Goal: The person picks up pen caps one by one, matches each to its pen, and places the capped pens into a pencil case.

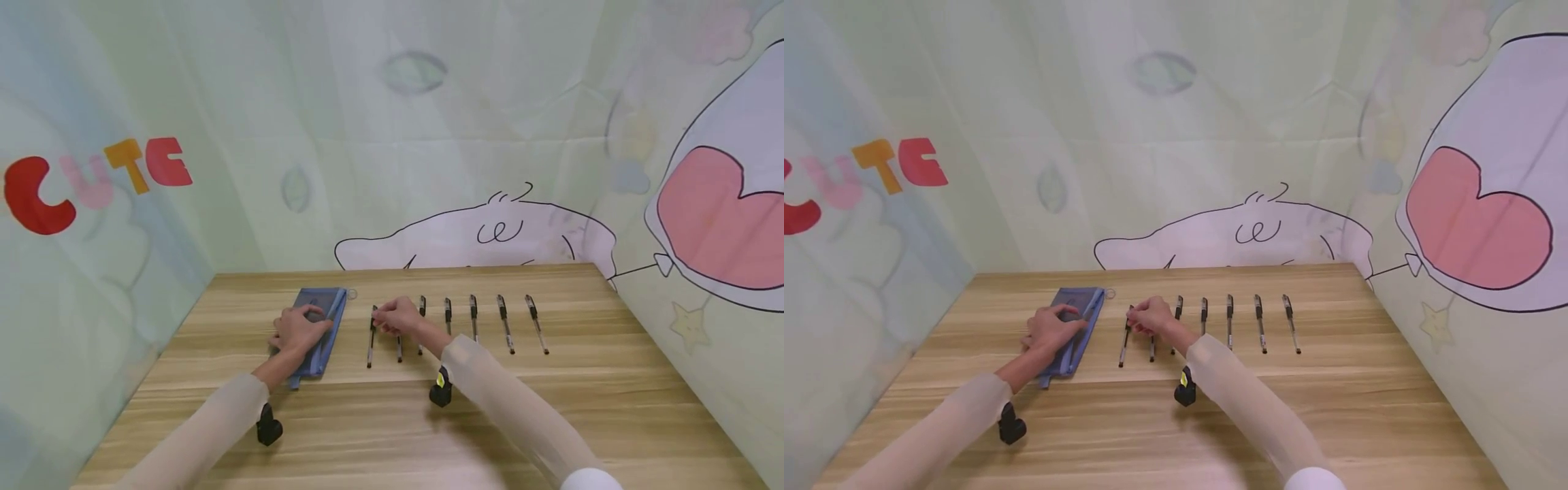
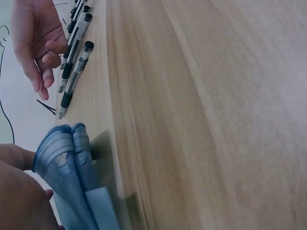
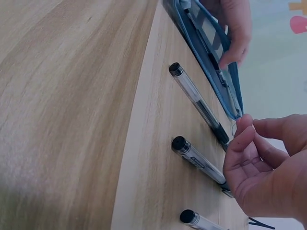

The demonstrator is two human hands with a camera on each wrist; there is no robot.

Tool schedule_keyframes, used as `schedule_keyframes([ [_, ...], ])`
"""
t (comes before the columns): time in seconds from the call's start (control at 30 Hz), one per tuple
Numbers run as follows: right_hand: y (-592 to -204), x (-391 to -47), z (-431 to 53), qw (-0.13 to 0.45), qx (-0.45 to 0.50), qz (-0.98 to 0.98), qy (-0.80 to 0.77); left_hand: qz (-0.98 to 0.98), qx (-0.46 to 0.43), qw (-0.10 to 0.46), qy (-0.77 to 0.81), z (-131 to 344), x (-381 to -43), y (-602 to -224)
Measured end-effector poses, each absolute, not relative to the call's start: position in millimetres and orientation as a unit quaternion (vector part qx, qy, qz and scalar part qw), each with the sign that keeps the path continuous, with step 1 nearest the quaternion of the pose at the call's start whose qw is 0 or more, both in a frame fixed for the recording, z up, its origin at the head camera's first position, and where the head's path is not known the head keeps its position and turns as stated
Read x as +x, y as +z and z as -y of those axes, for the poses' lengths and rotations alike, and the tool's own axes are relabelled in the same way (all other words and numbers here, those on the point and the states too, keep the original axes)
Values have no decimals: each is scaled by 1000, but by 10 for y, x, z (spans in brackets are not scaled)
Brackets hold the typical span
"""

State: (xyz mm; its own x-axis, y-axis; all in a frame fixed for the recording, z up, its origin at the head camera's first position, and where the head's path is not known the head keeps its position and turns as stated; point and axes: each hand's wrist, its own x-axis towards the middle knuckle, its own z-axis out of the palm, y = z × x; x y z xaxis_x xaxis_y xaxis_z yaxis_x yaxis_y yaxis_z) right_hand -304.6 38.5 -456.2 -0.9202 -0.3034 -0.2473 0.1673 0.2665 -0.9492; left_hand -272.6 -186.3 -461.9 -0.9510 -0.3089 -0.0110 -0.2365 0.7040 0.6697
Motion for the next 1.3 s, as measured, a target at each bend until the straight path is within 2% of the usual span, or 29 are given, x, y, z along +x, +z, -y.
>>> schedule_keyframes([
  [0.33,-4591,-3072,-332,198,-51,-766,-610,914,145,83,-369,1867,-2739,-4644],
  [0.63,-4611,-3068,-298,175,-40,-780,-600,896,162,101,-402,1881,-2724,-4643],
  [0.8,-4614,-3056,-281,144,-46,-794,-588,884,163,108,-425,1904,-2698,-4615],
  [1.1,-4696,-3109,-234,68,-103,-888,-444,870,171,85,-454,1963,-2680,-4572],
  [1.3,-4699,-3136,-182,66,-104,-900,-418,860,177,70,-473,1982,-2667,-4570],
])
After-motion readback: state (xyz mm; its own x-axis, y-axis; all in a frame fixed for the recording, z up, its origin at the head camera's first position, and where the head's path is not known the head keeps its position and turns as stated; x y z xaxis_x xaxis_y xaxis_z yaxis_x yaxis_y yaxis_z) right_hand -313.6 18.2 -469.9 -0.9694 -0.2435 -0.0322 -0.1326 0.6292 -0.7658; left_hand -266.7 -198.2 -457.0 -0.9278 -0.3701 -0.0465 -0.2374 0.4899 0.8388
